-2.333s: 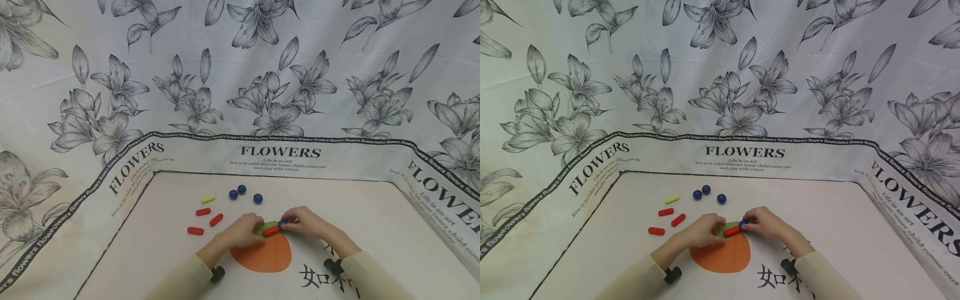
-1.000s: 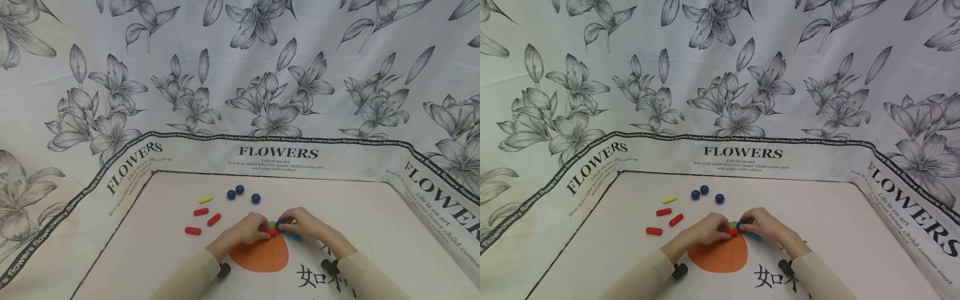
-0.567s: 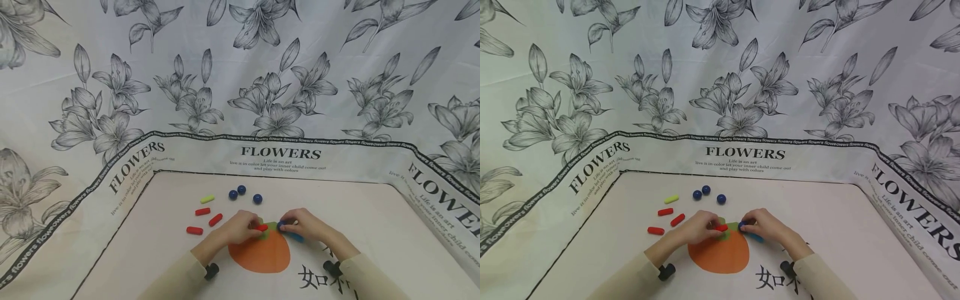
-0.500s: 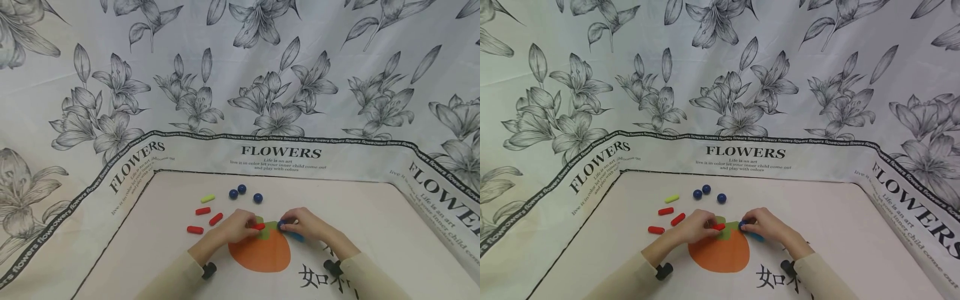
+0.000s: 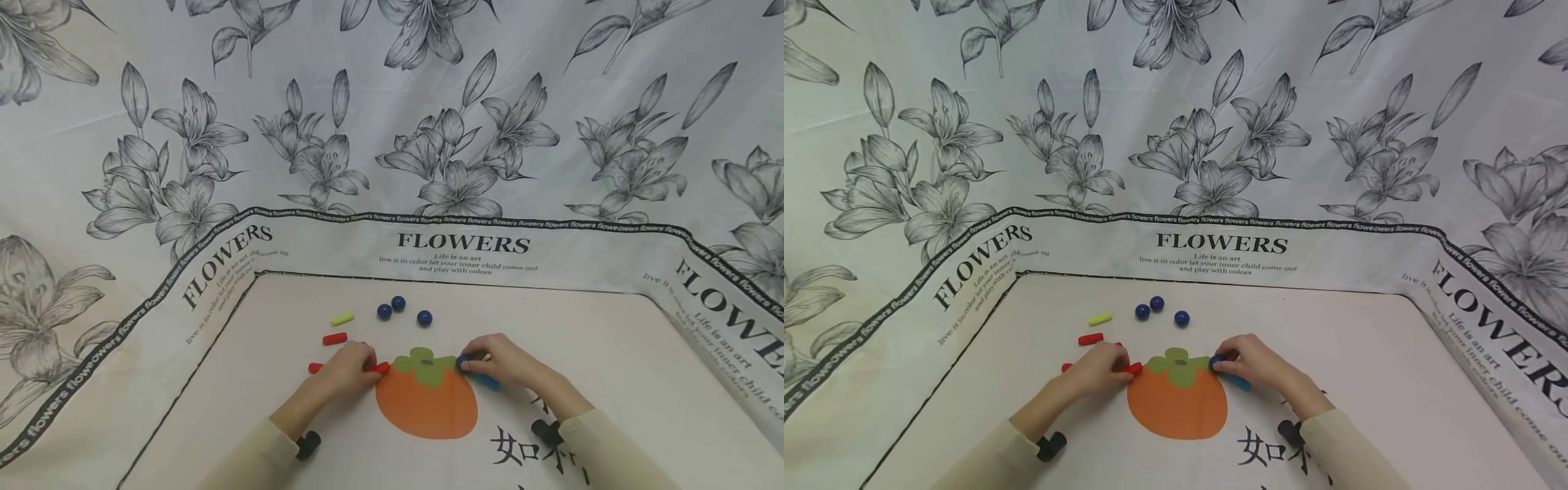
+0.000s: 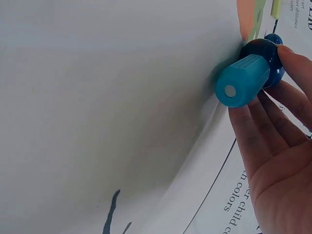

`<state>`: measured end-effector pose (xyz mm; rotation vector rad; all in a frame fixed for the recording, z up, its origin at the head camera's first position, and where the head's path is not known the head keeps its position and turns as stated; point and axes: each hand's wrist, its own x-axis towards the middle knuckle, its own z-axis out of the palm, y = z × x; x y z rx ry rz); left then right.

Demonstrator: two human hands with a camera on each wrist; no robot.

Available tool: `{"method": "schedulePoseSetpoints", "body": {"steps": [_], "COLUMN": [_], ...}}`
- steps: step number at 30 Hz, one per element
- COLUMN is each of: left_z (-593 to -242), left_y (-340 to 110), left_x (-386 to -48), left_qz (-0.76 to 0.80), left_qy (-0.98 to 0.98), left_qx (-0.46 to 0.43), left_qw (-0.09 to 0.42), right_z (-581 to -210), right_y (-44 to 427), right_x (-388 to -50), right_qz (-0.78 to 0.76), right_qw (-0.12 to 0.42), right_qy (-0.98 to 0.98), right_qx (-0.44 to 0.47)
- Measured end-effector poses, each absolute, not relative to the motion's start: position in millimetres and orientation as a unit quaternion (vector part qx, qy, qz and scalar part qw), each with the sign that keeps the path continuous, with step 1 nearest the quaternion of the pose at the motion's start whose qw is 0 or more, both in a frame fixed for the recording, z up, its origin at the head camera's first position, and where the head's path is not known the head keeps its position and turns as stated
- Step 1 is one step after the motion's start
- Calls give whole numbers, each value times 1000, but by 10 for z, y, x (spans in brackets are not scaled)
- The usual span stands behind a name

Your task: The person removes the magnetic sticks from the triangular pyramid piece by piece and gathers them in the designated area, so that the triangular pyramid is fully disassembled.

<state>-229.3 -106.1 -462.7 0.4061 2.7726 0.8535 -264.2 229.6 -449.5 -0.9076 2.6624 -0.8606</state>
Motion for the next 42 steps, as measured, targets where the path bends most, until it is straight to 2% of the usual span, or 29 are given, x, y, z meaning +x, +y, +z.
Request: {"method": "schedulePoseSetpoints", "body": {"steps": [8, 17, 23, 27, 34, 42], "left_z": [-4667, -4683, -4649, -4578, -4406, -4406], "left_y": [-1163, -1150, -1162, -1174, -1174, -907], "left_x": [-2279, -2290, -2276, -2265, -2266, -2215], "left_qz": [258, 247, 240, 253, 247, 262], "left_qy": [951, 955, 957, 955, 957, 934], "left_qx": [138, 131, 129, 121, 122, 216], "left_qw": [102, 97, 97, 99, 93, 115], "right_z": [-4482, -4477, -4490, -4436, -4319, -4412], "right_y": [2245, 2253, 2308, 2381, 2424, 2237], "right_x": [-2636, -2591, -2587, -2596, -2554, -2543], "right_qz": [-288, -213, -195, -193, -191, -188], "right_qw": [115, 71, 71, 80, 64, 64], "right_qy": [906, 942, 951, 947, 923, 917], "right_qx": [-287, -250, -231, -244, -327, -346]}}
